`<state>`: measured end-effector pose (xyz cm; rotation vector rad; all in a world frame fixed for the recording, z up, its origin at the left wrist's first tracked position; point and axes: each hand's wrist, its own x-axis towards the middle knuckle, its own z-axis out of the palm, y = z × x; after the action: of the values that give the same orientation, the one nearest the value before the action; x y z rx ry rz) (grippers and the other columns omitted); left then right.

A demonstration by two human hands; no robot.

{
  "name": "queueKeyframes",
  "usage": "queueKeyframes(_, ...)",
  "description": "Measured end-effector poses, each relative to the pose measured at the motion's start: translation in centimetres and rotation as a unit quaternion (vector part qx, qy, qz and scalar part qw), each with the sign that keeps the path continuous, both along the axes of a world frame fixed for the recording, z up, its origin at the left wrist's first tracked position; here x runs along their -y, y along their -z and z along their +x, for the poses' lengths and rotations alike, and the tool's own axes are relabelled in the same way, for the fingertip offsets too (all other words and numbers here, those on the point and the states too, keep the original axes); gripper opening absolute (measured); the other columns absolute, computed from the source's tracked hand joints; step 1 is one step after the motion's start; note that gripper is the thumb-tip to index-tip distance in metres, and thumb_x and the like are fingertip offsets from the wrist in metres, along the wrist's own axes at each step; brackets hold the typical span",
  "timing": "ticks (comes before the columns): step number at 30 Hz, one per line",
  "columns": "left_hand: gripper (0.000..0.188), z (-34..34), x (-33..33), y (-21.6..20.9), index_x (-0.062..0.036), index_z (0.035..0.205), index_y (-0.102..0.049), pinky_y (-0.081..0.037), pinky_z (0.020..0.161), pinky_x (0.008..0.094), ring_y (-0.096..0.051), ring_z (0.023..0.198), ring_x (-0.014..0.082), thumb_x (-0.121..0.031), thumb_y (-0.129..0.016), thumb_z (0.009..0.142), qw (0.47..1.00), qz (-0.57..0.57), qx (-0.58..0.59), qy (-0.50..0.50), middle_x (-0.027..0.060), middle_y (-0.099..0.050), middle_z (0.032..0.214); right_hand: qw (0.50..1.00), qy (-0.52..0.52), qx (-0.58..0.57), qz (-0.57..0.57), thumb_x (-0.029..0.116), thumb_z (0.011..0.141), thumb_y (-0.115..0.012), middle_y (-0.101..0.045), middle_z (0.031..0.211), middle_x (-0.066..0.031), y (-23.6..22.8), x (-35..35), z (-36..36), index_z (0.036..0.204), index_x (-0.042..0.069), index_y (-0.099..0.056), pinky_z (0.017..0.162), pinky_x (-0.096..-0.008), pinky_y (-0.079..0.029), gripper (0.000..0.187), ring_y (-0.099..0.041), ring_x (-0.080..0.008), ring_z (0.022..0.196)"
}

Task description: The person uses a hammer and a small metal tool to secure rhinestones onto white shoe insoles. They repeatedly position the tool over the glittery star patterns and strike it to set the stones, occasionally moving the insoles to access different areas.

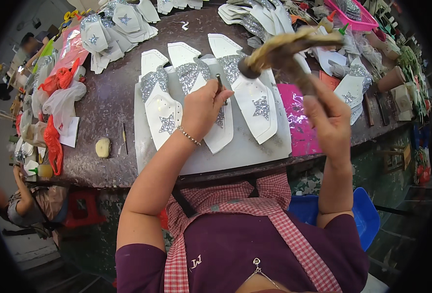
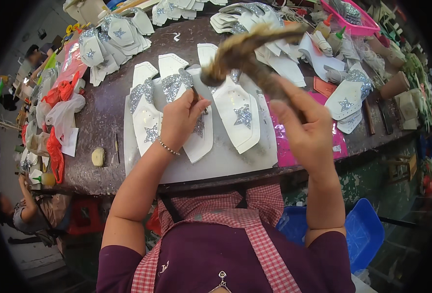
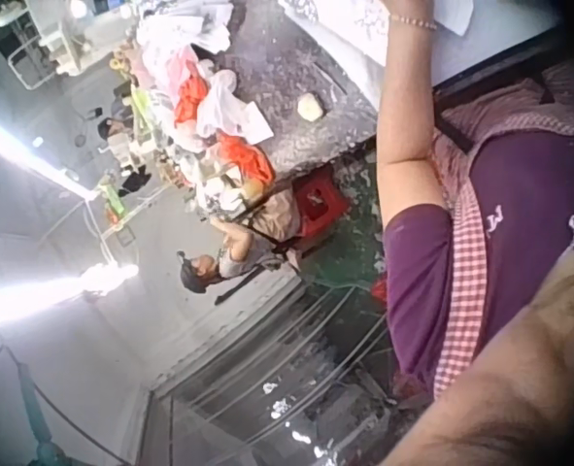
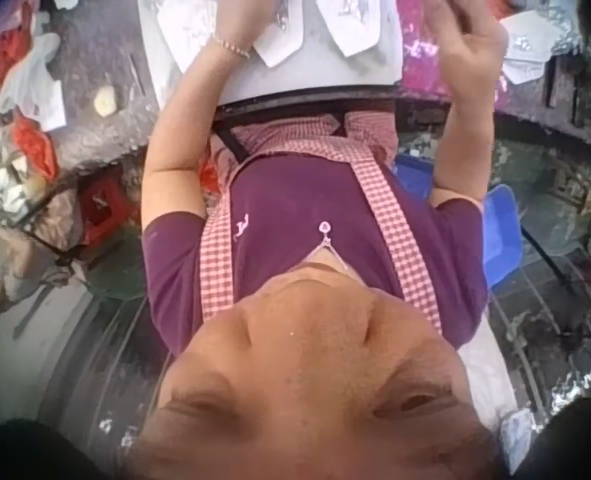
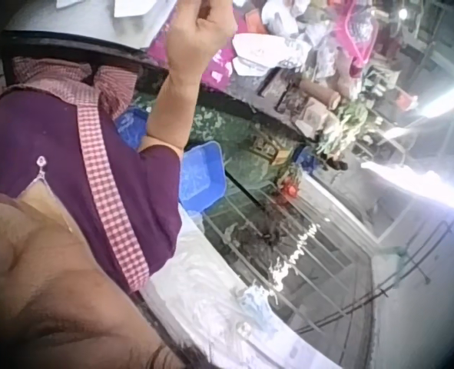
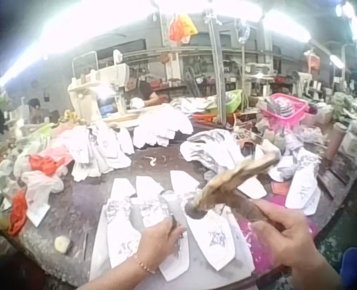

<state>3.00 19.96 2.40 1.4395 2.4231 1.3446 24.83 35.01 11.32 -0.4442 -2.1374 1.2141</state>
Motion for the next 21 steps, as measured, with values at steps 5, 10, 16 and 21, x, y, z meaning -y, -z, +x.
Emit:
queueKeyframes(5,0.023,0.4,0.0,0.1,-0.0020,0.088,-0.057,-0.051,0.060,0.0369,-0.065,0.066,0.0289,-0.022,-0.070,0.090,0.998,0.002,-0.061,0.035,0.0135,-0.067,0.077,0.959,-0.092,-0.263,-0.058,0.021,0.104,-0.049,-0.056,0.074,-0.0030,-2.5,0.5,-1.1,0.132,-0.004,-0.054,0.047,-0.0201,-0.037,0.038,-0.047,-0.0038,0.057)
queueKeyframes(10,0.024,0.3,-0.1,0.2,-0.0021,0.092,-0.055,-0.052,0.059,0.0418,-0.067,0.069,0.0344,-0.024,-0.065,0.094,0.989,-0.012,-0.139,0.051,0.0154,-0.068,0.079,0.938,-0.007,0.154,0.310,0.005,0.095,-0.061,-0.068,0.084,-0.0030,-1.6,1.0,-1.9,0.134,-0.005,-0.055,0.064,-0.0282,-0.048,0.041,-0.060,-0.0131,0.071)
queueKeyframes(16,0.023,0.8,0.5,0.8,0.0003,0.089,-0.053,-0.054,0.059,0.0402,-0.068,0.067,0.0342,-0.020,-0.058,0.099,0.986,0.089,0.143,-0.008,0.0168,-0.070,0.081,0.999,0.002,0.051,0.004,0.006,0.094,-0.062,-0.071,0.109,-0.0112,-0.9,0.9,0.3,0.129,-0.005,-0.058,0.087,-0.0256,-0.049,0.037,-0.064,-0.0124,0.097)
queueKeyframes(21,0.024,0.7,1.3,1.2,-0.0001,0.090,-0.055,-0.053,0.062,0.0402,-0.069,0.070,0.0327,-0.022,-0.064,0.095,0.998,0.018,0.060,0.011,0.0151,-0.070,0.081,0.999,0.011,0.045,-0.026,0.008,0.095,-0.063,-0.071,0.111,-0.0105,0.9,0.9,1.4,0.130,-0.005,-0.058,0.089,-0.0262,-0.048,0.038,-0.062,-0.0113,0.100)
